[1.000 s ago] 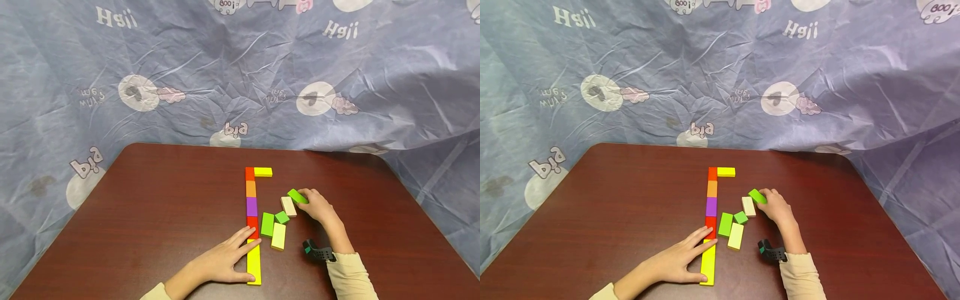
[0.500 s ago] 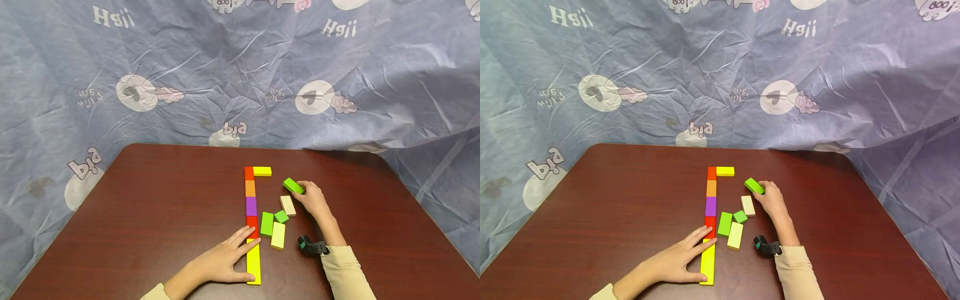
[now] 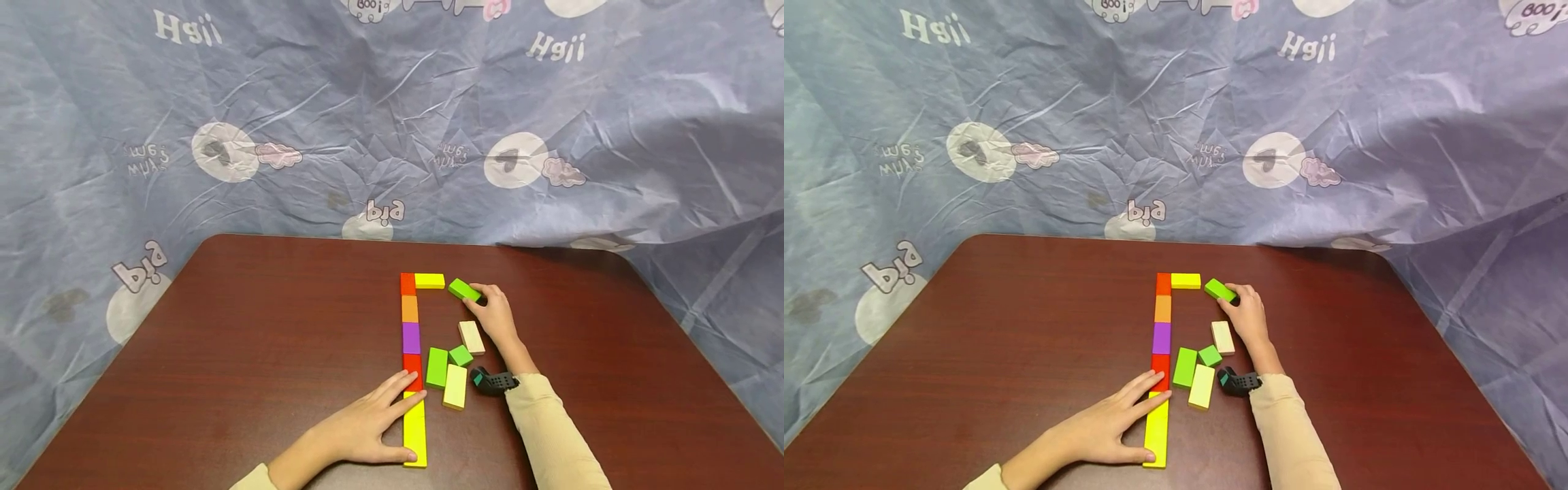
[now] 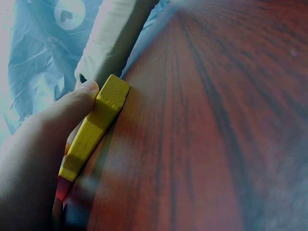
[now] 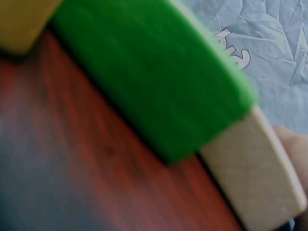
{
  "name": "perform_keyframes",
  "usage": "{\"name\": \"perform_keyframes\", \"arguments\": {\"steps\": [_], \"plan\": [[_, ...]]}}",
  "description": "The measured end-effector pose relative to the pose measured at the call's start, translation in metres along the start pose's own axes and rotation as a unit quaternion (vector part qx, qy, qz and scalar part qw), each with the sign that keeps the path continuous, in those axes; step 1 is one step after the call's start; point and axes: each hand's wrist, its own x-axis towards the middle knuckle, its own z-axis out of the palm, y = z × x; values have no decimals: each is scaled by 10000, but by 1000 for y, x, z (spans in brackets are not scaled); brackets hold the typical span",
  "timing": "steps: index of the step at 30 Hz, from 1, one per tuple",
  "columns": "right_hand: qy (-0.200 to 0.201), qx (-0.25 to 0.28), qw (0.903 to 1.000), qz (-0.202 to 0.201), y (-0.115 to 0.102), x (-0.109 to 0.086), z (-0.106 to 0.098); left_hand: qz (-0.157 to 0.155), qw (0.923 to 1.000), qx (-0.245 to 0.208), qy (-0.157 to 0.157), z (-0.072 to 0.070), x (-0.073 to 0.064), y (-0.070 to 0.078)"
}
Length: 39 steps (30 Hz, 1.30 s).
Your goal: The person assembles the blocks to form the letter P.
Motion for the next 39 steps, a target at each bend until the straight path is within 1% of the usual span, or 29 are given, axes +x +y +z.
{"name": "perform_keyframes", "arguments": {"steps": [5, 8, 15, 24, 33, 36, 39], "plan": [[105, -186, 9997, -125, 0, 0, 3, -33, 10000, -58, -59, 0, 1, 1], [119, -212, 9996, -125, -1, 0, 4, -66, 9999, -117, -97, 0, 0, 1], [151, -335, 9993, -94, 1, 3, 6, 31, 10000, -6, -11, 1, 0, 0], [32, -400, 9990, -180, 0, 5, 6, 26, 10000, 10, 11, 0, 0, 1], [-18, -386, 9991, -154, -1, 5, 5, -6, 10000, -43, -88, 1, 1, 0], [-91, -227, 9997, -86, -2, 5, 3, -42, 9999, -87, -118, 1, 1, 0], [-278, 72, 9996, 60, -4, 4, -3, -49, 9999, -99, -119, 0, 1, 0]]}}
